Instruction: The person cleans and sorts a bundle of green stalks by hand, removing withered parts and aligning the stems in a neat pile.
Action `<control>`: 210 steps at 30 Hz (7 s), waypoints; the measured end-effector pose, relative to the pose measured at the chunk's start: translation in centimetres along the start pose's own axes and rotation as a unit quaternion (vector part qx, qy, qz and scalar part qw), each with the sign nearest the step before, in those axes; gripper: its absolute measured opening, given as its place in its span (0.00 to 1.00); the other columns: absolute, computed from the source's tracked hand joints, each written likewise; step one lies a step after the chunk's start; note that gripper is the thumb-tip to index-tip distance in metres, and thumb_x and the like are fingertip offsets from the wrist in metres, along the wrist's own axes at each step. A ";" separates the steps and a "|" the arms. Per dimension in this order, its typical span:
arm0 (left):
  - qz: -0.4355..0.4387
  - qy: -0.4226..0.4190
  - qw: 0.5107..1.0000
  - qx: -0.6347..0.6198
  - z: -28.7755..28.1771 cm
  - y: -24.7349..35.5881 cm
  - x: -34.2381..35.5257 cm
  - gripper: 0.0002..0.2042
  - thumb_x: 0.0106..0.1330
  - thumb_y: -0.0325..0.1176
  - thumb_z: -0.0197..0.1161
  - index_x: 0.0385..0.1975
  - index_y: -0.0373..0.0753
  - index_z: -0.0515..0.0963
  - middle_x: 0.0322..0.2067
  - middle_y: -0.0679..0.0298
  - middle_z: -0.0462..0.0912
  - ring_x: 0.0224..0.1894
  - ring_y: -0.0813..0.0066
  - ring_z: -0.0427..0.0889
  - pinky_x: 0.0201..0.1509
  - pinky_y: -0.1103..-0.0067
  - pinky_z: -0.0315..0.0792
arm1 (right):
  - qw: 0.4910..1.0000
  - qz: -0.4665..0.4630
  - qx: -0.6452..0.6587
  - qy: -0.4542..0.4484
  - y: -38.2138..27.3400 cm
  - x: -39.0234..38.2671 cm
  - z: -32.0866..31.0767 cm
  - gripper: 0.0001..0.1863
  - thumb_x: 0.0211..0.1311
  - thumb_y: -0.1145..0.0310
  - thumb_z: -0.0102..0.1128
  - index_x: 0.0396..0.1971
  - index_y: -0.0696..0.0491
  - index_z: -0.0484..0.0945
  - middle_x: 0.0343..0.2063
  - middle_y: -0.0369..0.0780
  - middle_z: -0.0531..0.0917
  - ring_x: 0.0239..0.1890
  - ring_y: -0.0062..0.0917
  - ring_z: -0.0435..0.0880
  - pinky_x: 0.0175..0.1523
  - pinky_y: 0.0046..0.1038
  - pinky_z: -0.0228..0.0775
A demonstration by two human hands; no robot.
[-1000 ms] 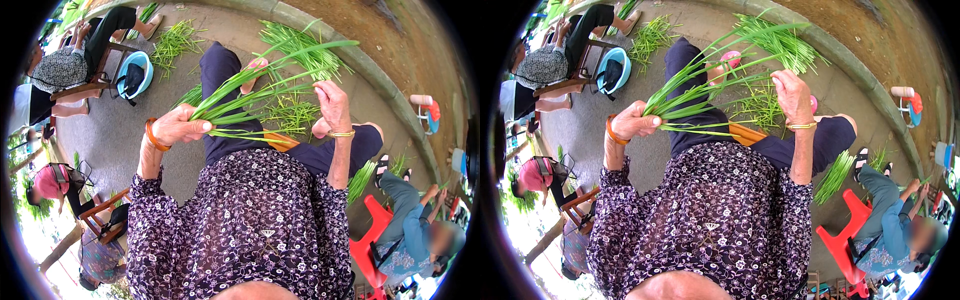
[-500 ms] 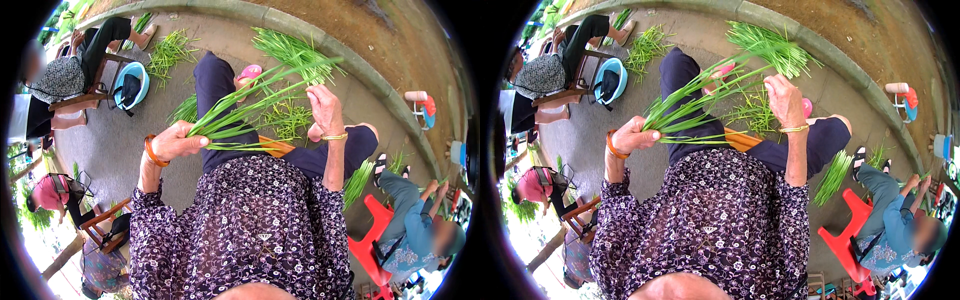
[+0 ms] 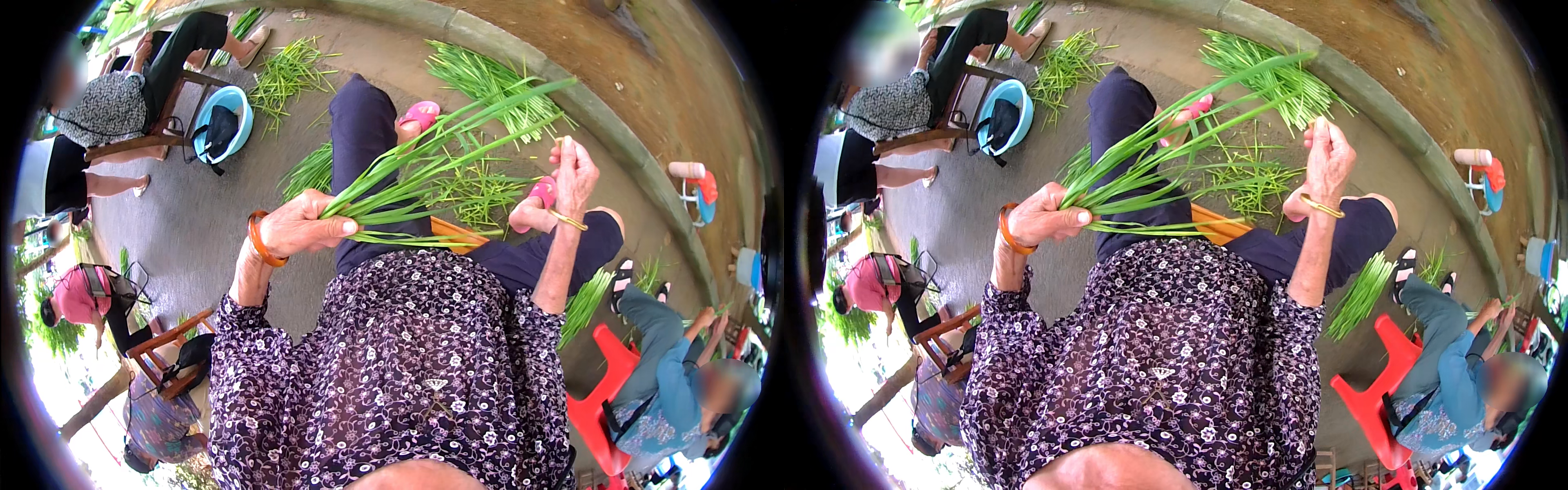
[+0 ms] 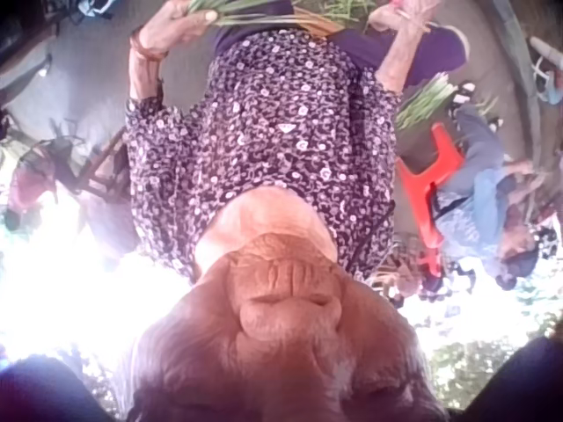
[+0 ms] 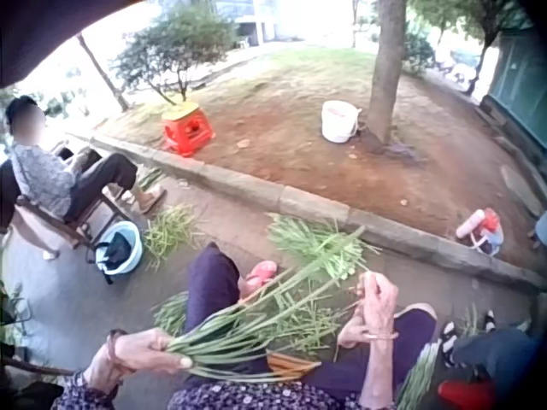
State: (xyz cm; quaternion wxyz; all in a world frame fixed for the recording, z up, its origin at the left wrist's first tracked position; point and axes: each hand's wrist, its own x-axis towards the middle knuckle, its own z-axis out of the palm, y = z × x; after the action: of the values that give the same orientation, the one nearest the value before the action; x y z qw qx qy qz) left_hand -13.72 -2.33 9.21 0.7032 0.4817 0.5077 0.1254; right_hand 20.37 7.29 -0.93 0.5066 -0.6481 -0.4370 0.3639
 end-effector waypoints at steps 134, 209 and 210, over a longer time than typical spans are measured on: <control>0.045 -0.005 0.997 -0.070 1.3 2.9 2.4 0.25 0.61 0.51 0.40 0.36 0.33 0.75 0.06 0.74 0.59 0.08 0.90 0.52 0.11 0.88 0.45 | 0.886 -0.102 0.154 -0.426 -8.2 -6.2 7.3 0.12 0.45 0.75 0.62 0.33 0.58 0.77 0.23 0.33 0.76 0.23 0.11 0.69 0.29 0.14 0.62; 0.144 0.020 0.956 -0.254 -3.1 -1.4 1.4 0.19 0.61 0.47 0.48 0.27 0.33 0.70 0.08 0.73 0.58 0.08 0.88 0.50 0.09 0.87 0.43 | 0.997 -0.018 -0.054 -0.047 0.3 -0.7 -4.2 0.09 0.55 0.70 0.53 0.32 0.59 0.76 0.18 0.33 0.74 0.18 0.12 0.69 0.22 0.14 0.62; 0.153 0.010 0.954 -0.258 -3.2 -1.4 1.4 0.20 0.61 0.47 0.48 0.27 0.33 0.70 0.08 0.73 0.58 0.08 0.88 0.50 0.09 0.87 0.44 | 0.997 -0.023 -0.045 -0.054 0.2 -0.8 -4.1 0.09 0.55 0.69 0.52 0.32 0.59 0.76 0.18 0.32 0.73 0.18 0.12 0.69 0.21 0.13 0.61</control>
State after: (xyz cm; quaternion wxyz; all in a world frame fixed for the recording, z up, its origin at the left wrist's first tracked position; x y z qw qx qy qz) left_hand -16.20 -0.32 7.17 0.7709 0.3541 0.3850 0.3633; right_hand 23.85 5.10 -0.18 0.4608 -0.6397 -0.4945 0.3660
